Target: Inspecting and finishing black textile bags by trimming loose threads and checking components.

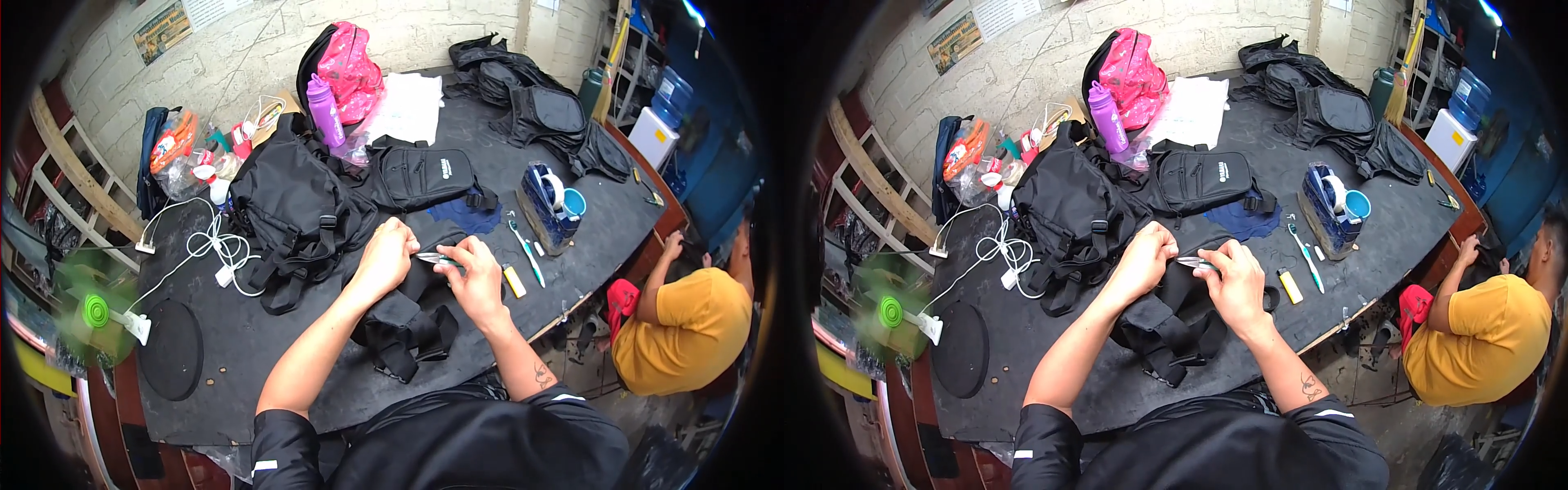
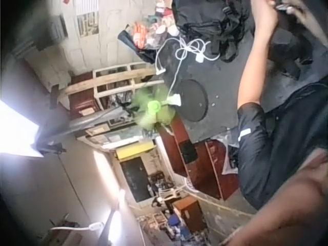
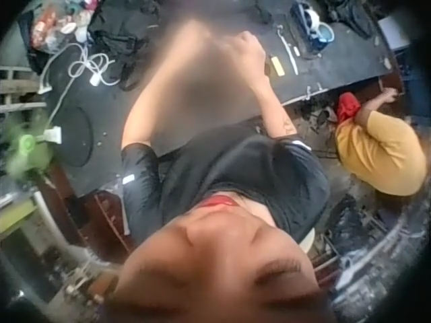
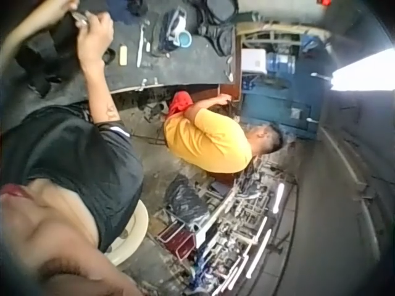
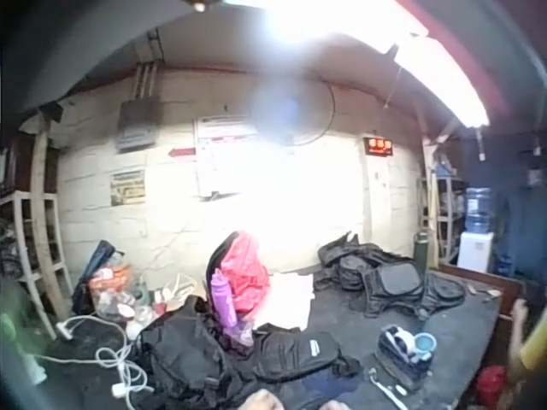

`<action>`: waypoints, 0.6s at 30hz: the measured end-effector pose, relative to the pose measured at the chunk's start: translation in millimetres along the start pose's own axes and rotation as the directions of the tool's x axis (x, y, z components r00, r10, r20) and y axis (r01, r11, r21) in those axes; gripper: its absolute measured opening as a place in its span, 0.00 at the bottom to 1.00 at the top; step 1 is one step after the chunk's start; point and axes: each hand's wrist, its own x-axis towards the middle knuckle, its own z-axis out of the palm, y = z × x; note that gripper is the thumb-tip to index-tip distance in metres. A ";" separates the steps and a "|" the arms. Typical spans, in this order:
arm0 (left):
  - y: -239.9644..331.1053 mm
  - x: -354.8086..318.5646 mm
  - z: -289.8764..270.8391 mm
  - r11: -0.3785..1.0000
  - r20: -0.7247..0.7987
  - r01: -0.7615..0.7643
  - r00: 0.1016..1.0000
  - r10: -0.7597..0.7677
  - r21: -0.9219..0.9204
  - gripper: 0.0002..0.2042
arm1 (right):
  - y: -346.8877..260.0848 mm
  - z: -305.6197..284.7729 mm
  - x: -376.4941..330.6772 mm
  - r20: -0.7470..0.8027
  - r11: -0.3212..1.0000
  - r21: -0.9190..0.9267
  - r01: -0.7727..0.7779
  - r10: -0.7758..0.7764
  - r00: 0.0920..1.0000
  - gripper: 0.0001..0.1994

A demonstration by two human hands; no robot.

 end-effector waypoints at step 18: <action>-27.0 -80.5 -40.3 0.708 -0.722 -0.378 0.638 -0.267 -0.596 0.10 | 125.3 8.0 26.6 0.158 0.801 0.490 -0.344 0.307 0.939 0.17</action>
